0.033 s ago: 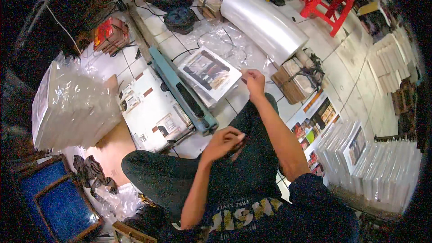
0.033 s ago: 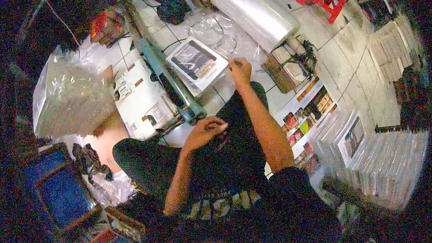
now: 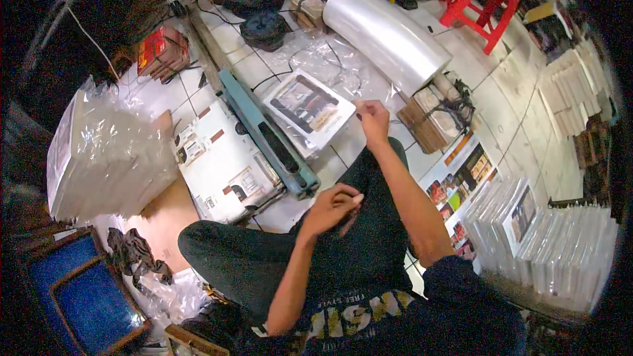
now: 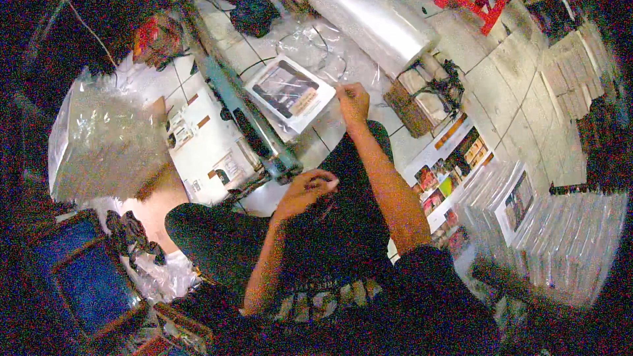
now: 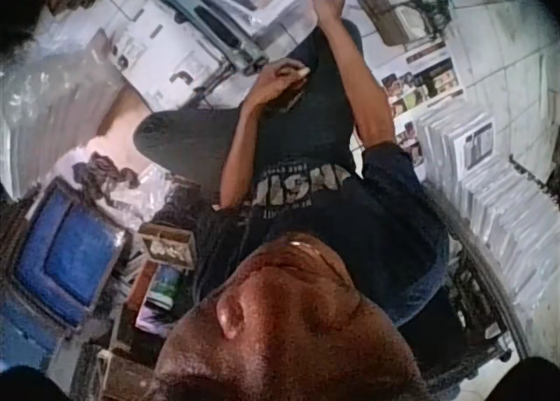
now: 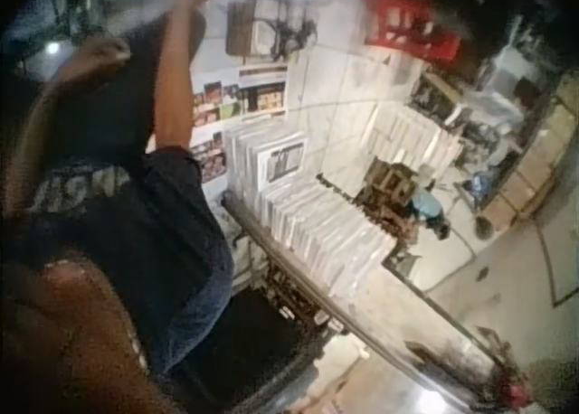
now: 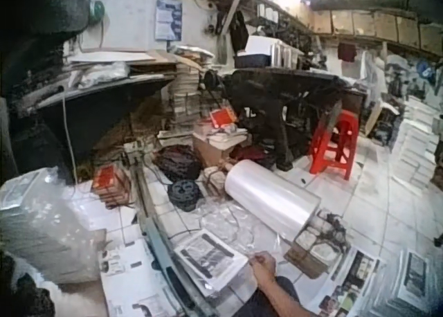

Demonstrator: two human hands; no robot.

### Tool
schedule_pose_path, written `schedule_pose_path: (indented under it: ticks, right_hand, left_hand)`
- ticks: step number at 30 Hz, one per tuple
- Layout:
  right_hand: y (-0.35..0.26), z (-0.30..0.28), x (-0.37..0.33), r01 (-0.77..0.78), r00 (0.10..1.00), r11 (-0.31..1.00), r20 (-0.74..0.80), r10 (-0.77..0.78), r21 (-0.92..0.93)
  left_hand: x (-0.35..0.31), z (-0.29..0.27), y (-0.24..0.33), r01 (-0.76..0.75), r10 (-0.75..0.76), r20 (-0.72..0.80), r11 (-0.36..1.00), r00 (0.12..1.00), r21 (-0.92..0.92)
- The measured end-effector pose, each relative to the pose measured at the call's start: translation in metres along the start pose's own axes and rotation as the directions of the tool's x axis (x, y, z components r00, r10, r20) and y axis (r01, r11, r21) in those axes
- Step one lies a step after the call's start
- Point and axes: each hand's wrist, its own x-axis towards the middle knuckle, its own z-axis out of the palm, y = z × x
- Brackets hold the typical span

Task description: The person places printed books into individual plastic sleeves and seals the edges using a manual heat sealer before adding them to a stack.

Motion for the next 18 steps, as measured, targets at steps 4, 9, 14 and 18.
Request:
schedule_pose_path:
  ticks: [4, 9, 14, 18]
  right_hand:
    - [-0.049, -0.019, -0.018, 0.292, 0.953, 0.955, 0.065, -0.295, 0.062]
    - [-0.122, -0.045, -0.056, 0.405, 0.914, 0.874, 0.083, -0.398, -0.270]
    - [-0.171, -0.070, -0.101, 0.499, 0.864, 0.791, 0.275, -0.422, -0.353]
    - [-0.185, -0.098, -0.133, 0.500, 0.865, 0.736, 0.217, -0.453, -0.457]
  left_hand:
    - [0.019, 0.021, -0.017, -0.066, 0.006, -0.103, 0.807, 0.995, -0.587]
    - [0.047, 0.028, -0.018, -0.113, -0.165, -0.166, 0.291, 0.972, -0.950]
    - [0.077, 0.034, -0.005, -0.167, -0.060, -0.189, 0.260, 0.980, -0.951]
    - [0.067, 0.042, -0.008, -0.168, -0.096, -0.227, 0.413, 0.969, -0.895]
